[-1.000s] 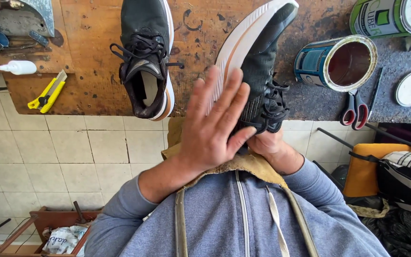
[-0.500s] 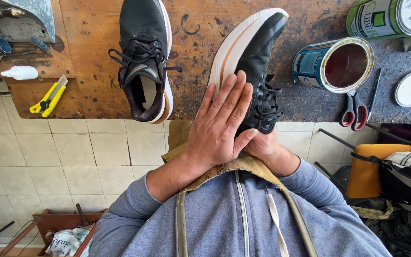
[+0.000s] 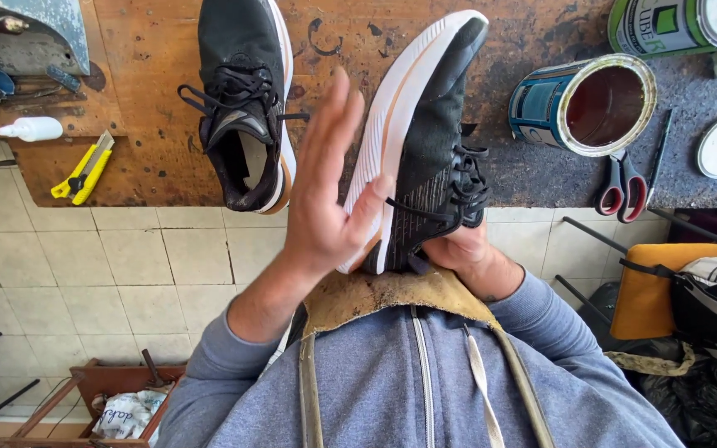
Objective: Applying black dye to the white midsole of a sneaker using a brush and wiping it.
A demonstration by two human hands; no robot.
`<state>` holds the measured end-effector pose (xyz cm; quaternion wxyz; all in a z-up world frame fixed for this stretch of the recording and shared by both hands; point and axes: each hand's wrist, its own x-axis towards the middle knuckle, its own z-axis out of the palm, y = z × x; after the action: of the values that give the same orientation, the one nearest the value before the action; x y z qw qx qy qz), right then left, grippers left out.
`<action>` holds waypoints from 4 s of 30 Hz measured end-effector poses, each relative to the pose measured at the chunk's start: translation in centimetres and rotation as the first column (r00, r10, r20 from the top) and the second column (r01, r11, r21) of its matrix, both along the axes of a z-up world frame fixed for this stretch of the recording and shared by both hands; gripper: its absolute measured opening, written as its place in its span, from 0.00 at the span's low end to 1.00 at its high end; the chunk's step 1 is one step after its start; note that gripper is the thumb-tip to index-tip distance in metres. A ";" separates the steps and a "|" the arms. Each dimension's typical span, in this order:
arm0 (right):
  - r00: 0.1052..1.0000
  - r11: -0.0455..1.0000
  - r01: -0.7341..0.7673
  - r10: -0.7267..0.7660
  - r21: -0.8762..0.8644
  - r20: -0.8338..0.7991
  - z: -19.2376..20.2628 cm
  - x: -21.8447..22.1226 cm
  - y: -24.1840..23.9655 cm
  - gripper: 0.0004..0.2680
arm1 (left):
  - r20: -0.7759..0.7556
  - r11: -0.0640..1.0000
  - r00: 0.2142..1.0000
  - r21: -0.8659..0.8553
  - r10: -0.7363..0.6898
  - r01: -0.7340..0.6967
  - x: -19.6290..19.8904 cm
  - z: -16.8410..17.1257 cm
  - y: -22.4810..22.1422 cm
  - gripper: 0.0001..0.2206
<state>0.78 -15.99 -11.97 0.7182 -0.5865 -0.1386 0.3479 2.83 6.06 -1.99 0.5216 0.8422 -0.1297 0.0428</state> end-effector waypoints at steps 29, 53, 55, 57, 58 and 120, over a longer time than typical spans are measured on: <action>0.885 0.815 0.368 -0.159 -0.448 0.438 2.1 -4.1 -7.8 0.23 | -0.900 0.127 0.150 0.107 -0.409 0.986 14.5 -0.6 -8.5 0.29; 0.892 0.835 0.286 -0.053 -0.470 0.449 2.8 -3.3 -4.8 0.21 | 0.349 0.793 0.864 0.603 -0.363 0.089 -0.3 -7.0 0.9 0.08; 0.893 0.845 0.281 -0.058 -0.454 0.446 2.5 -3.5 -4.9 0.22 | 0.226 0.730 0.867 0.653 -0.444 0.203 0.7 -6.5 1.2 0.20; 0.892 0.848 0.280 -0.057 -0.451 0.449 2.5 -3.6 -4.9 0.22 | 0.147 0.669 0.867 0.700 -0.476 0.249 1.7 -5.9 1.3 0.20; 0.890 0.849 0.282 -0.057 -0.447 0.453 2.5 -3.6 -5.0 0.21 | 0.067 0.604 0.861 0.740 -0.504 0.296 2.2 -5.5 1.3 0.21; 0.091 0.815 0.469 0.338 -0.340 0.937 -7.0 0.9 -7.8 0.10 | 0.341 0.337 0.896 0.839 0.285 -0.427 -5.8 -5.4 -0.1 0.06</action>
<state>1.70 -23.81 -18.93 0.2323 -0.8520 -0.4435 -0.1530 -2.98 5.97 -7.37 -0.0417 0.9896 0.0209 0.1357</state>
